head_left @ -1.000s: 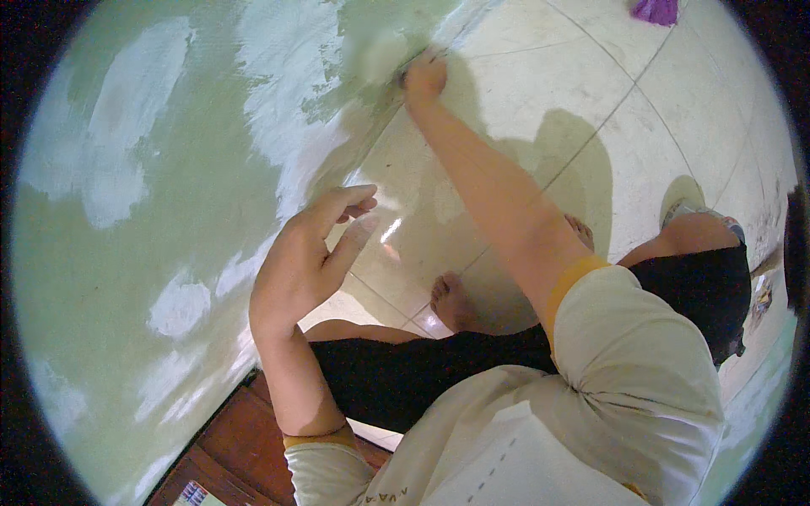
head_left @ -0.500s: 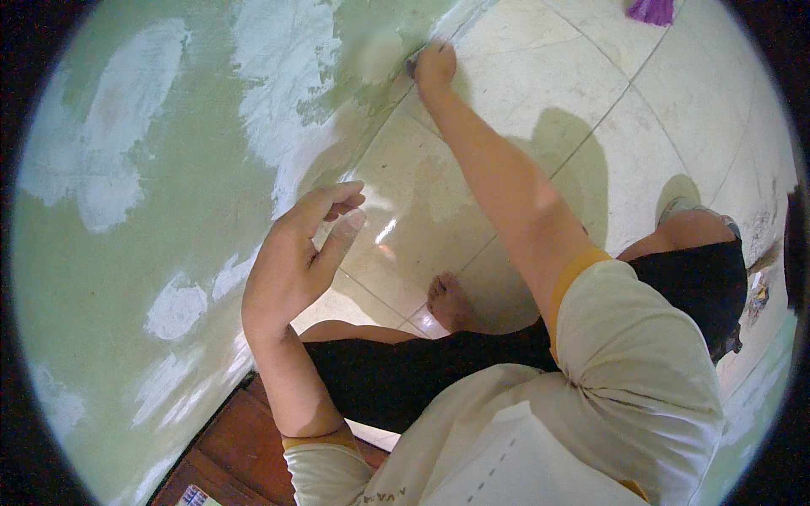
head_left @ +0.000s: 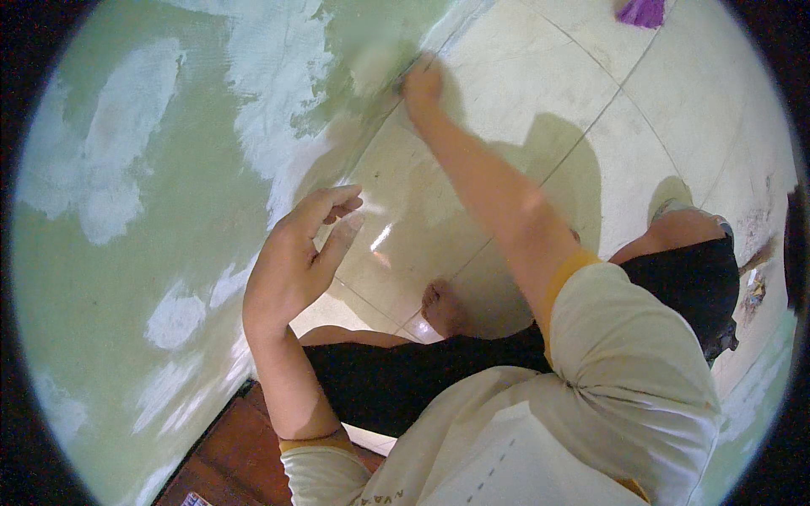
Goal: The person applies plaster to a wall using a putty knife and smooths the patches by hand.
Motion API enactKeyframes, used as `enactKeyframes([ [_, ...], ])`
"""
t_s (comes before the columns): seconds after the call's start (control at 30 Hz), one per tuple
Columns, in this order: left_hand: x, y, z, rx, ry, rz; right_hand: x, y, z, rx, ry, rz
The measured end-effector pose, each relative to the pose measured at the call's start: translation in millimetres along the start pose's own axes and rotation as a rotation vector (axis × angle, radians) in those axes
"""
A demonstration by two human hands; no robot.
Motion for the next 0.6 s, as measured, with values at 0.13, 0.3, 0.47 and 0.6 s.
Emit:
enactKeyframes([
  [0.13,3,-10,3,0.081,0.058,0.012,-30,-25,-104,0.009,0.148,-0.078],
  [0.3,10,-5,-15,0.078,0.1,0.029,-7,-21,-47,0.04,0.047,-0.173],
  [0.47,1,2,-7,-0.008,0.029,0.007,45,22,72,-0.058,0.282,0.097],
  [0.6,0,-6,0,0.073,0.077,0.03,14,-8,-41,0.098,0.115,-0.096],
])
Point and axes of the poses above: each hand's wrist, its own z-axis towards the middle knuckle, its own y-axis out of the back of the hand, x = y × z, the point moved 4 cm from there along z, towards the middle knuckle, and after that the axes turned 6 degrees about -y, right-handed, at the moved point
